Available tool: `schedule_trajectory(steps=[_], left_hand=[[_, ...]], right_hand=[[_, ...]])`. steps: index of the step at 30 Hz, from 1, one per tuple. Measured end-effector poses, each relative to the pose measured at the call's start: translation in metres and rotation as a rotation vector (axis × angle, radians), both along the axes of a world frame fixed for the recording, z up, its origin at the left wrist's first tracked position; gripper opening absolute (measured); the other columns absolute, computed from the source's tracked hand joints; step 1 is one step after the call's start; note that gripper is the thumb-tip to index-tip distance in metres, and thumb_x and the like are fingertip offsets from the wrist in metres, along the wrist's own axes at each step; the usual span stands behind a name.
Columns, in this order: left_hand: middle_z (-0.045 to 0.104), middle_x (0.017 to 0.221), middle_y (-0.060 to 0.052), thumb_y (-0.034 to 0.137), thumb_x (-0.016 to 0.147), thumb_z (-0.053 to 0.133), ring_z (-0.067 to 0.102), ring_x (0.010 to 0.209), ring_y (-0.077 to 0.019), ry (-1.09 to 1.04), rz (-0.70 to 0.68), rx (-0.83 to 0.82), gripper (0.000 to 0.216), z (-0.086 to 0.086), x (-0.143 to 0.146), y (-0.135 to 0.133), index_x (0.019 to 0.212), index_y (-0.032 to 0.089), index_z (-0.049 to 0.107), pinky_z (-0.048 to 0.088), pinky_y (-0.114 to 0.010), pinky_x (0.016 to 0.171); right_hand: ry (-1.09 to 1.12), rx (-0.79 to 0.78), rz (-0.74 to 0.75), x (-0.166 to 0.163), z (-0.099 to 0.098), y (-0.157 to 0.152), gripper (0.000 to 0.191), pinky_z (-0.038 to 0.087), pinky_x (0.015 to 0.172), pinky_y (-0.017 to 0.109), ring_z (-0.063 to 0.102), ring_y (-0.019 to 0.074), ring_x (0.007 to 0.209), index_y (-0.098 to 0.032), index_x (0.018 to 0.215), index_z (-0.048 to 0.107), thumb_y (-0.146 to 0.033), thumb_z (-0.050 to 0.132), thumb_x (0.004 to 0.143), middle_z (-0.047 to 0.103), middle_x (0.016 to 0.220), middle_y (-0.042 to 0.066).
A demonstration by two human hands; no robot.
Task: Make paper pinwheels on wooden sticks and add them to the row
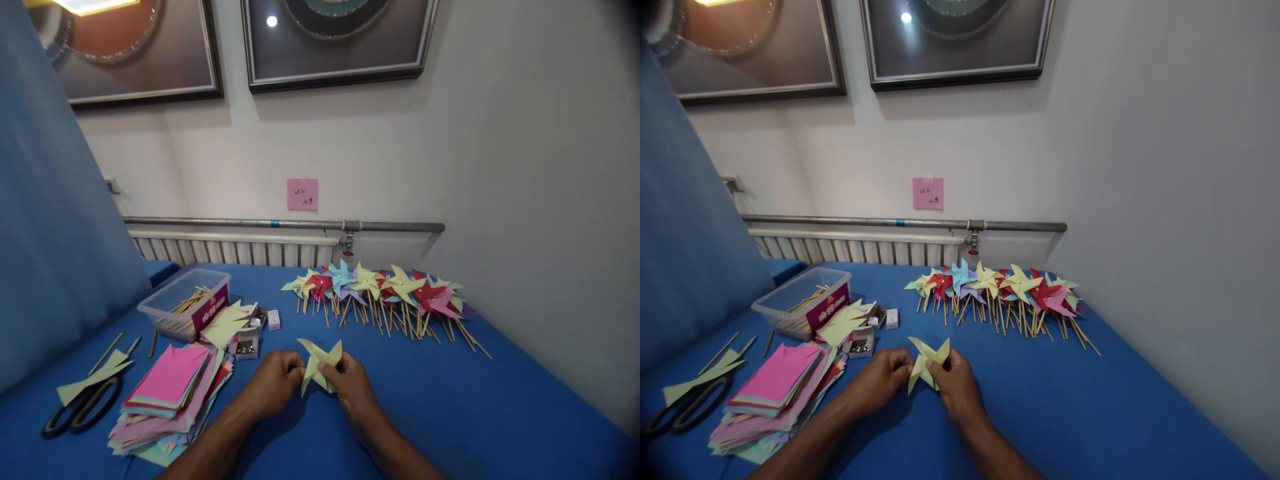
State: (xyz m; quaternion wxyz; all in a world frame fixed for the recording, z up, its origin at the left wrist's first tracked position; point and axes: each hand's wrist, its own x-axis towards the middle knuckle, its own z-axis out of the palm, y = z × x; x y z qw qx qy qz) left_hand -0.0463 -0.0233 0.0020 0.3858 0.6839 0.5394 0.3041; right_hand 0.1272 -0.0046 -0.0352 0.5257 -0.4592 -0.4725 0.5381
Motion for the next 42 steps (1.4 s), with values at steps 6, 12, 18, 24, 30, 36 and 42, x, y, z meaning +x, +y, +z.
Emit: schedule_trajectory(steps=[6, 12, 18, 24, 30, 36, 42], left_hand=[[0.049, 0.061, 0.004, 0.023, 0.078, 0.048, 0.041, 0.057, -0.0111, -0.007, 0.003, -0.019, 0.013, 0.0003, 0.0005, -0.0003, 0.069, 0.018, 0.055, 0.029, -0.023, 0.054], [0.051, 0.061, 0.003, 0.022, 0.079, 0.047, 0.042, 0.058, -0.0112, 0.022, 0.005, -0.003, 0.013, 0.0019, -0.0001, -0.0010, 0.069, 0.018, 0.056, 0.030, -0.023, 0.055], [0.052, 0.061, 0.003, 0.022, 0.079, 0.047, 0.044, 0.058, -0.0116, 0.021, 0.001, -0.004, 0.013, 0.0018, 0.0003, -0.0012, 0.070, 0.018, 0.056, 0.031, -0.024, 0.055], [0.052, 0.061, 0.004, 0.022, 0.079, 0.047, 0.043, 0.058, -0.0110, 0.019, 0.003, -0.006, 0.014, -0.0007, 0.0003, -0.0004, 0.070, 0.018, 0.057, 0.031, -0.023, 0.055], [0.052, 0.061, 0.003, 0.023, 0.079, 0.047, 0.043, 0.058, -0.0112, 0.021, 0.008, 0.008, 0.015, -0.0019, -0.0002, -0.0008, 0.069, 0.018, 0.056, 0.031, -0.023, 0.055], [0.051, 0.061, 0.004, 0.022, 0.079, 0.047, 0.043, 0.058, -0.0111, 0.022, 0.013, 0.000, 0.013, 0.0005, 0.0004, -0.0021, 0.069, 0.018, 0.056, 0.031, -0.023, 0.055], [0.051, 0.061, 0.003, 0.023, 0.079, 0.047, 0.043, 0.059, -0.0113, 0.030, 0.010, 0.016, 0.014, 0.0010, 0.0007, -0.0010, 0.068, 0.018, 0.055, 0.030, -0.023, 0.055]], right_hand=[[0.007, 0.007, -0.010, -0.0002, 0.0026, -0.0020, 0.034, 0.051, 0.062, 0.031, 0.068, 0.0247, 0.071, -0.017, 0.088, 0.075, -0.038, 0.078, 0.062, 0.077, 0.078, 0.006], [0.017, -0.007, -0.010, -0.0006, 0.0041, -0.0015, 0.030, 0.050, 0.062, 0.030, 0.065, 0.0224, 0.067, -0.017, 0.085, 0.074, -0.034, 0.077, 0.061, 0.075, 0.075, 0.004], [0.023, -0.005, -0.001, 0.0014, -0.0018, 0.0001, 0.028, 0.049, 0.061, 0.029, 0.064, 0.0212, 0.065, -0.016, 0.083, 0.073, -0.034, 0.077, 0.062, 0.075, 0.074, 0.004], [0.017, -0.003, -0.002, 0.0009, -0.0017, 0.0005, 0.030, 0.048, 0.062, 0.029, 0.064, 0.0209, 0.066, -0.015, 0.085, 0.073, -0.033, 0.076, 0.062, 0.075, 0.075, 0.004], [0.005, -0.005, -0.001, 0.0005, 0.0014, -0.0015, 0.029, 0.049, 0.062, 0.029, 0.064, 0.0213, 0.066, -0.016, 0.086, 0.074, -0.034, 0.075, 0.063, 0.076, 0.077, 0.005], [-0.012, 0.009, -0.004, 0.0006, 0.0030, -0.0019, 0.030, 0.051, 0.063, 0.030, 0.067, 0.0228, 0.069, -0.016, 0.087, 0.075, -0.034, 0.075, 0.064, 0.077, 0.077, 0.005], [-0.015, 0.000, 0.009, 0.0011, 0.0017, -0.0008, 0.032, 0.051, 0.063, 0.030, 0.066, 0.0231, 0.068, -0.015, 0.088, 0.074, -0.035, 0.076, 0.063, 0.077, 0.077, 0.006]])
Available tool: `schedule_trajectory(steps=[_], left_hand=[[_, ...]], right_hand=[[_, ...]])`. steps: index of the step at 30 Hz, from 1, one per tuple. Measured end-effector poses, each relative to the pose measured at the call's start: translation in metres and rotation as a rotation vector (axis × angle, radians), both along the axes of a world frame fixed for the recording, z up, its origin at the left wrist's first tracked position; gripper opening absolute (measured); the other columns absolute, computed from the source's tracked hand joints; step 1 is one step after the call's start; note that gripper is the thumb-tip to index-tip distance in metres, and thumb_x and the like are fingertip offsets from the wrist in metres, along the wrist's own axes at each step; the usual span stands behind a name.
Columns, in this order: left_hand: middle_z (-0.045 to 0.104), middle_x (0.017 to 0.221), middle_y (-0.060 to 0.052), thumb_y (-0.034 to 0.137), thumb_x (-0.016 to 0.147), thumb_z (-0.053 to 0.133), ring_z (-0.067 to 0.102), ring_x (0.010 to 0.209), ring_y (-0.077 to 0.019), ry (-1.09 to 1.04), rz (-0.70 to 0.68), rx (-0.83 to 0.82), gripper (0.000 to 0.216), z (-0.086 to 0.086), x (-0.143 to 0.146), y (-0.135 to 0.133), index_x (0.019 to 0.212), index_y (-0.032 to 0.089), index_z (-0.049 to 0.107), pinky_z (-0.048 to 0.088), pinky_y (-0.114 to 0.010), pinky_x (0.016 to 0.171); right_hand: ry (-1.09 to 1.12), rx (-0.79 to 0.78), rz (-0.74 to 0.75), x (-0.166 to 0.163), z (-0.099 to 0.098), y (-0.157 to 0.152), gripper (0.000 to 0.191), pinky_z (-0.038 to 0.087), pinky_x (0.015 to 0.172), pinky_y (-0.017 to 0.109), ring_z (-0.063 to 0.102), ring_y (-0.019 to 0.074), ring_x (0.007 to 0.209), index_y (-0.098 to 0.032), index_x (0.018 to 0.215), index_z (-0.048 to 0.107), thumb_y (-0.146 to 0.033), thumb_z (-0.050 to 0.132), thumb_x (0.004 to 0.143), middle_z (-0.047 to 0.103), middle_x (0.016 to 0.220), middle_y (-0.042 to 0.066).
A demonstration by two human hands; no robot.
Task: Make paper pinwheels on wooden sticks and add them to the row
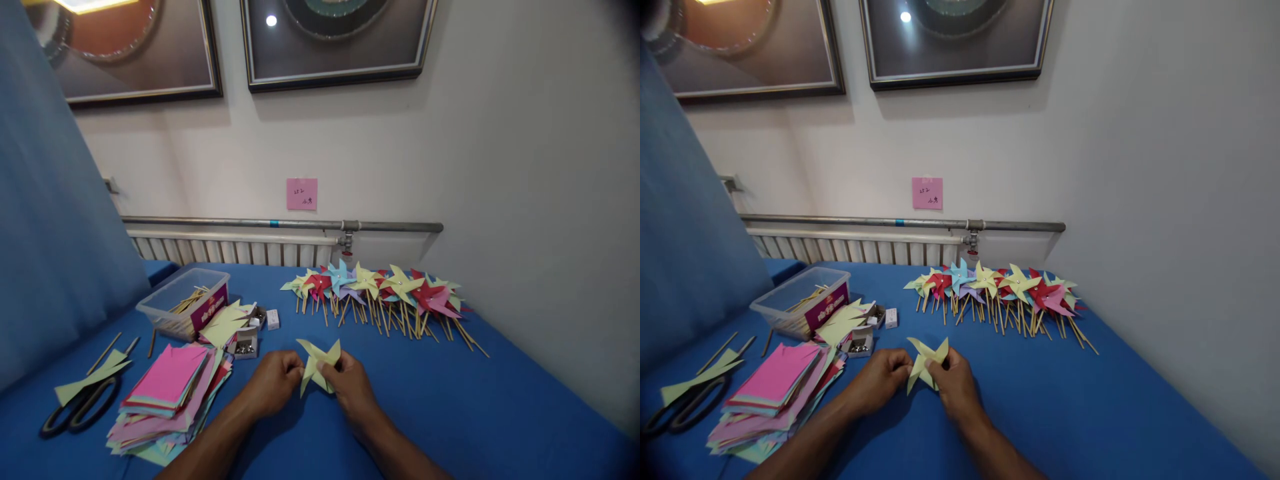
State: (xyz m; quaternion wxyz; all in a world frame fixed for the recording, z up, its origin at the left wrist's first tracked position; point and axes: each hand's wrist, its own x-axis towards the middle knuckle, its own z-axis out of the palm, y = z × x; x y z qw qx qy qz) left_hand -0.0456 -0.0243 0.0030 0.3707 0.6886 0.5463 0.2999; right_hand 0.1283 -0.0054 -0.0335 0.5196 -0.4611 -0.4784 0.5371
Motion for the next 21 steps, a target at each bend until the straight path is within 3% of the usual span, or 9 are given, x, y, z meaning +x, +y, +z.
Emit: schedule_trajectory(steps=[21], left_hand=[[0.054, 0.062, 0.003, 0.023, 0.079, 0.047, 0.045, 0.058, -0.0114, -0.008, -0.003, 0.000, 0.014, -0.0061, -0.0011, 0.0025, 0.070, 0.018, 0.057, 0.031, -0.023, 0.056]], right_hand=[[0.025, -0.024, -0.039, -0.0022, -0.0005, -0.0001, 0.029, 0.050, 0.062, 0.029, 0.065, 0.0211, 0.065, -0.016, 0.082, 0.072, -0.034, 0.077, 0.060, 0.074, 0.072, 0.003]])
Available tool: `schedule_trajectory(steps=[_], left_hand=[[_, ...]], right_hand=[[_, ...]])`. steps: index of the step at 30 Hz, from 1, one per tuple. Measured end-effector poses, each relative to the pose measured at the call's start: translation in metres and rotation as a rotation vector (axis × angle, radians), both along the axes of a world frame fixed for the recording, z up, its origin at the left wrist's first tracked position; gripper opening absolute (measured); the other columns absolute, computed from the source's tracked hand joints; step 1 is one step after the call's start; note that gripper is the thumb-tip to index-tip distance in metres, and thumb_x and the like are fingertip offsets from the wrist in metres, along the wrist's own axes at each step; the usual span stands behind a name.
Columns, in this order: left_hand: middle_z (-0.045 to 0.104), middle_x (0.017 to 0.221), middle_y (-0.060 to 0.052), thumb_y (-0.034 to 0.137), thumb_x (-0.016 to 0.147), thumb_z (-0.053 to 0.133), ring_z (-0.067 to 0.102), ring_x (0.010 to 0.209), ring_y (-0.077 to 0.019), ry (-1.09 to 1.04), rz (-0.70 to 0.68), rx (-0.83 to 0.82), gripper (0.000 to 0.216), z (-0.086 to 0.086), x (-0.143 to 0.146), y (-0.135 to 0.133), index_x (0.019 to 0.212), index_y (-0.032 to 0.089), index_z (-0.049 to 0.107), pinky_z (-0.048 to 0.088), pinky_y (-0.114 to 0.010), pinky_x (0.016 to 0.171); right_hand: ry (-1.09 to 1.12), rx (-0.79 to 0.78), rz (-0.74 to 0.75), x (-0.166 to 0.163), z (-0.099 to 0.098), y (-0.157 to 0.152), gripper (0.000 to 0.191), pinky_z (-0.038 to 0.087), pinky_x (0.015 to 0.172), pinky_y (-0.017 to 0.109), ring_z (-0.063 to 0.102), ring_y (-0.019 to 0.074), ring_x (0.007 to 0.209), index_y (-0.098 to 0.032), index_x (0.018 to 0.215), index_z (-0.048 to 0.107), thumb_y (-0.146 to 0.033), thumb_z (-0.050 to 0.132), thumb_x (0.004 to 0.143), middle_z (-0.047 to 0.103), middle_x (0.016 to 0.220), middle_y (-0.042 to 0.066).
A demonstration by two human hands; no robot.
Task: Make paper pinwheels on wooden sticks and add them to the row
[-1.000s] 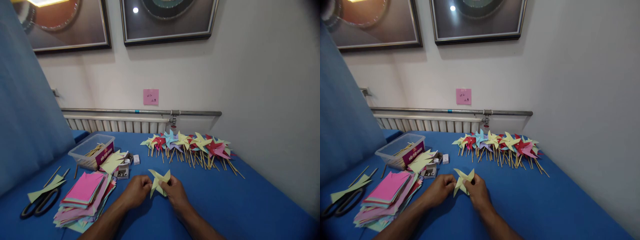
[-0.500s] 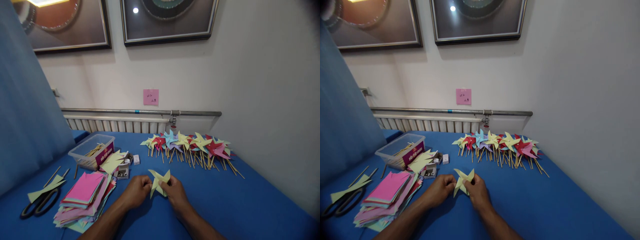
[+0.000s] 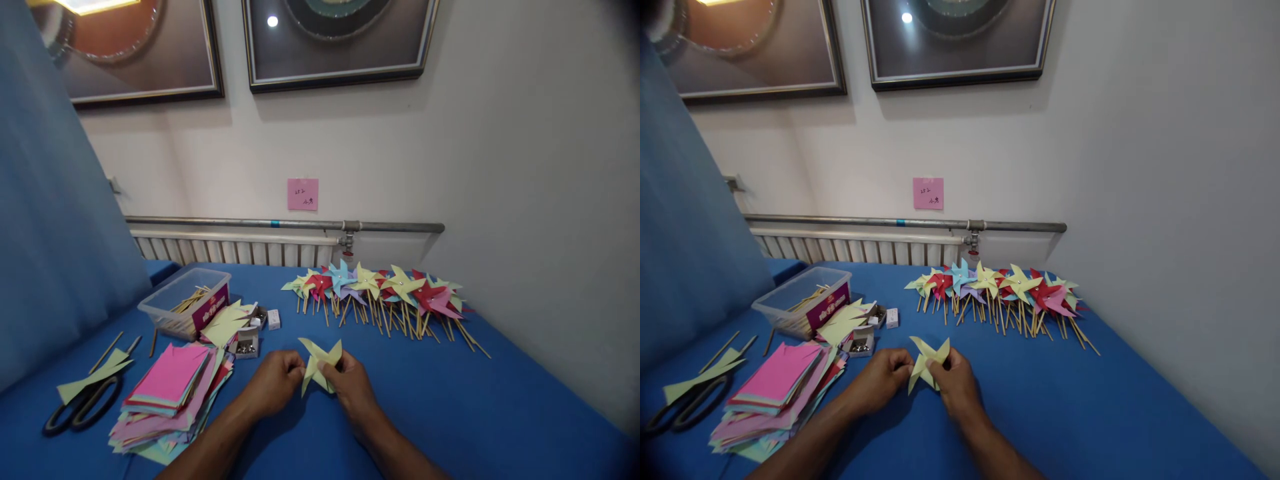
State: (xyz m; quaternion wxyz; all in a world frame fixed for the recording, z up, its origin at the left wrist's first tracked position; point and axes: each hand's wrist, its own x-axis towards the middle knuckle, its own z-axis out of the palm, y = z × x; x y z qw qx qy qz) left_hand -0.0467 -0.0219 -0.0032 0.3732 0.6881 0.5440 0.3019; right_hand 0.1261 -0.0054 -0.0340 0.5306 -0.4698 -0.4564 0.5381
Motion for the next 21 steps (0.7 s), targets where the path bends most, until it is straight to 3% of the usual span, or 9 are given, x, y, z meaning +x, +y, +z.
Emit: schedule_trajectory(steps=[21], left_hand=[[0.050, 0.060, 0.004, 0.022, 0.079, 0.047, 0.042, 0.058, -0.0116, -0.017, 0.010, 0.013, 0.014, 0.0066, 0.0005, -0.0027, 0.070, 0.018, 0.056, 0.030, -0.024, 0.055]], right_hand=[[0.075, 0.015, 0.068, 0.0016, 0.0069, -0.0015, 0.036, 0.052, 0.070, 0.033, 0.070, 0.0257, 0.078, -0.017, 0.090, 0.070, -0.036, 0.081, 0.061, 0.079, 0.089, 0.008]])
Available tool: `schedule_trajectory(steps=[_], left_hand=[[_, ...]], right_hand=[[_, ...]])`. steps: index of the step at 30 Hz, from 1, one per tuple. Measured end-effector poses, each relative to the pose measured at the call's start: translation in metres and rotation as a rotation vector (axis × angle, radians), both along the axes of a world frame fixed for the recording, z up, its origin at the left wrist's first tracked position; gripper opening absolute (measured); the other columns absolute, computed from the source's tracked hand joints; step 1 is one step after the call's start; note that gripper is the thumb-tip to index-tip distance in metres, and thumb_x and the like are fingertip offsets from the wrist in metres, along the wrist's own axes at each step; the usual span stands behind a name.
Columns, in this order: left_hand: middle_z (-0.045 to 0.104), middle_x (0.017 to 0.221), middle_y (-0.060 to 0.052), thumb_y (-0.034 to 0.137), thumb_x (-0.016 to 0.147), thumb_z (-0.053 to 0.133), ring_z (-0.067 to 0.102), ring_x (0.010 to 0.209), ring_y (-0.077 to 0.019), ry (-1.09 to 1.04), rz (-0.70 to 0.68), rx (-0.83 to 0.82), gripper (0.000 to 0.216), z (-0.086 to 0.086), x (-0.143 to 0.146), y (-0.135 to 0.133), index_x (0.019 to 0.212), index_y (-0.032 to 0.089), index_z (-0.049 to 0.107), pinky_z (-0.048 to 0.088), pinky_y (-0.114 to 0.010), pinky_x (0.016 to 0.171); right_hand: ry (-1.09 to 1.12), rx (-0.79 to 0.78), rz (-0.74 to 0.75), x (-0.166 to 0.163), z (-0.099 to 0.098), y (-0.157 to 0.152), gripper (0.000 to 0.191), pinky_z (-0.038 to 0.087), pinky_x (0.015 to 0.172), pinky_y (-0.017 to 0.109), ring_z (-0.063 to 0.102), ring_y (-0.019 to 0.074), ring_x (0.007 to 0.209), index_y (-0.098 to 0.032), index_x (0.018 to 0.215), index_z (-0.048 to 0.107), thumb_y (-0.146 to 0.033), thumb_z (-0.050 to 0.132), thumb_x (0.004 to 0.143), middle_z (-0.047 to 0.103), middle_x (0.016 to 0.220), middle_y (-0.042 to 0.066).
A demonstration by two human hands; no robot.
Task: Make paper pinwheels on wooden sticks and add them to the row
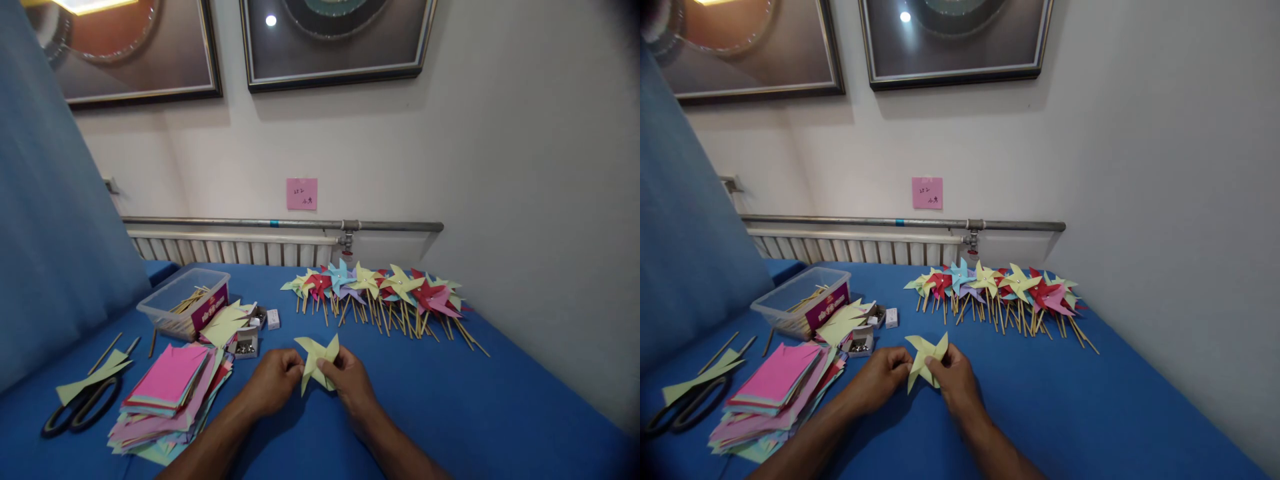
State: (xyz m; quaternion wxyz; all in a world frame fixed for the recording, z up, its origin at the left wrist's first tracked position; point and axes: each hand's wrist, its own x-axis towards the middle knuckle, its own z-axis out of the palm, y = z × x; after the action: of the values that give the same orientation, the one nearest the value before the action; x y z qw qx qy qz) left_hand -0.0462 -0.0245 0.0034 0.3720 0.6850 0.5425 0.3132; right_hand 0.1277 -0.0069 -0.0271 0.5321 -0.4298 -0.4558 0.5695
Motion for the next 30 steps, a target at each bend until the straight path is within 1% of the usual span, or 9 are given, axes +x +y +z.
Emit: schedule_trajectory(steps=[7, 16, 21, 26, 30], left_hand=[[0.050, 0.061, 0.004, 0.022, 0.079, 0.047, 0.042, 0.058, -0.0112, 0.003, 0.005, -0.013, 0.014, 0.0004, 0.0005, -0.0003, 0.070, 0.018, 0.056, 0.030, -0.023, 0.055], [0.048, 0.059, 0.005, 0.023, 0.079, 0.048, 0.040, 0.056, -0.0106, -0.017, -0.001, -0.018, 0.014, -0.0013, 0.0002, 0.0008, 0.070, 0.018, 0.057, 0.029, -0.023, 0.054], [0.051, 0.062, 0.004, 0.023, 0.079, 0.048, 0.041, 0.058, -0.0109, -0.017, -0.002, -0.014, 0.013, -0.0032, -0.0001, 0.0012, 0.072, 0.018, 0.058, 0.030, -0.022, 0.055], [0.050, 0.062, 0.004, 0.022, 0.078, 0.048, 0.041, 0.059, -0.0109, -0.019, -0.004, -0.001, 0.013, -0.0037, 0.0006, 0.0012, 0.069, 0.018, 0.056, 0.031, -0.022, 0.056], [0.051, 0.061, 0.004, 0.023, 0.079, 0.048, 0.042, 0.059, -0.0115, -0.010, -0.002, 0.001, 0.014, -0.0046, 0.0004, 0.0013, 0.070, 0.018, 0.057, 0.030, -0.023, 0.055]], right_hand=[[-0.021, -0.014, -0.012, 0.0010, -0.0005, 0.0000, 0.039, 0.051, 0.065, 0.031, 0.069, 0.0243, 0.074, -0.015, 0.092, 0.072, -0.036, 0.082, 0.062, 0.079, 0.088, 0.008], [-0.001, -0.016, -0.013, -0.0004, -0.0031, 0.0013, 0.038, 0.052, 0.067, 0.031, 0.070, 0.0243, 0.075, -0.016, 0.091, 0.072, -0.037, 0.083, 0.061, 0.079, 0.088, 0.008], [-0.013, -0.006, -0.012, 0.0000, -0.0035, 0.0021, 0.039, 0.052, 0.066, 0.031, 0.070, 0.0247, 0.074, -0.016, 0.091, 0.073, -0.038, 0.084, 0.061, 0.079, 0.087, 0.008], [-0.048, -0.012, -0.011, 0.0007, -0.0045, 0.0035, 0.039, 0.052, 0.064, 0.031, 0.071, 0.0248, 0.075, -0.015, 0.093, 0.073, -0.038, 0.082, 0.062, 0.080, 0.089, 0.008], [-0.060, -0.024, -0.019, 0.0008, -0.0051, 0.0039, 0.037, 0.052, 0.064, 0.030, 0.070, 0.0243, 0.074, -0.015, 0.091, 0.073, -0.036, 0.081, 0.062, 0.080, 0.087, 0.008]])
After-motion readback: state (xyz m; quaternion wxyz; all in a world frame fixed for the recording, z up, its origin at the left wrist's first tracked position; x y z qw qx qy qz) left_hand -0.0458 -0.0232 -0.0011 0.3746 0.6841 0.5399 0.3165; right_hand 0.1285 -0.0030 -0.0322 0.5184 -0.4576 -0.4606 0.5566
